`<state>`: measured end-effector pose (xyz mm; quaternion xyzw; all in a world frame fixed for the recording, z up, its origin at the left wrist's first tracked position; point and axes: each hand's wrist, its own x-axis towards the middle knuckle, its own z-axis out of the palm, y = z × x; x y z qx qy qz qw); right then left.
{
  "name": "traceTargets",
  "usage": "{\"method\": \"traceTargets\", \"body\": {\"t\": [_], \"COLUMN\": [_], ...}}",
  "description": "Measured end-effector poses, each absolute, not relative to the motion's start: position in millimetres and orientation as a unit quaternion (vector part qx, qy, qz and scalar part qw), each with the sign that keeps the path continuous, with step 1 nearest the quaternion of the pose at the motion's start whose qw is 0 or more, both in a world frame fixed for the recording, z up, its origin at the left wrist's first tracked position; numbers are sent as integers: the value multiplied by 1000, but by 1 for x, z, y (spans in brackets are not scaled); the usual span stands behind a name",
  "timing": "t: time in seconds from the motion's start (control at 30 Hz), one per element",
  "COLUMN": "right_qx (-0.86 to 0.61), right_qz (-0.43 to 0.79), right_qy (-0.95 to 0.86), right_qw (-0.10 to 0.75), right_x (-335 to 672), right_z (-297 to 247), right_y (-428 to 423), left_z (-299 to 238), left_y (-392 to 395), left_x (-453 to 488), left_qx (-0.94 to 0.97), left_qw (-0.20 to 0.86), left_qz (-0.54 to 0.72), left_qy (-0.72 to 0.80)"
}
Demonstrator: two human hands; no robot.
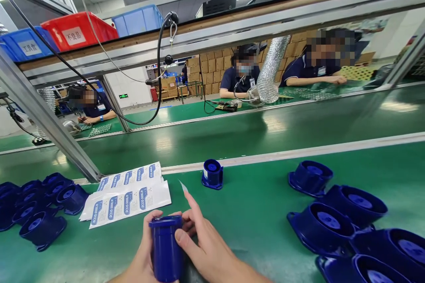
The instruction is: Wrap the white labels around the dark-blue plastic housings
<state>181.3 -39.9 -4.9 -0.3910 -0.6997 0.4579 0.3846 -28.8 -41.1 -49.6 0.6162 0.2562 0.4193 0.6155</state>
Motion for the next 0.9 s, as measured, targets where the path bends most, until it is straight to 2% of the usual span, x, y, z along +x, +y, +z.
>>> {"method": "traceTargets", "body": {"t": [0.13,0.27,0.37,0.47,0.57,0.67,0.77,0.83,0.9], "right_qx": [-438,-455,-478,-448,-356,-315,-351,-369,-364], "right_qz": [452,404,361,368,420,445,449,460,462], "right_qy": [-668,-660,-673,-725,-772,-755,-693,-685,-721], "right_qw": [397,441,434,372,317,363,442,427,365], "right_x": [175,160,151,154,168,177,177,176,178], "right_z": [-6,-2,0,-5,-13,-16,-10,-7,-5], "right_y": [-39,-43,-48,-51,-47,-40,-38,-38,-40], "left_z": [-34,-46,-48,-35,-20,-15,-13,-12,-11], "left_y": [-46,-53,-55,-52,-45,-42,-42,-44,-44], "left_x": [-24,-13,-11,-18,-30,-36,-32,-29,-28], "left_qx": [619,639,641,593,532,511,544,553,538], "left_qw": [622,544,506,552,634,706,714,710,722], "left_qz": [379,418,434,441,443,412,397,399,401], "left_qy": [293,347,379,386,346,264,194,173,172]}}
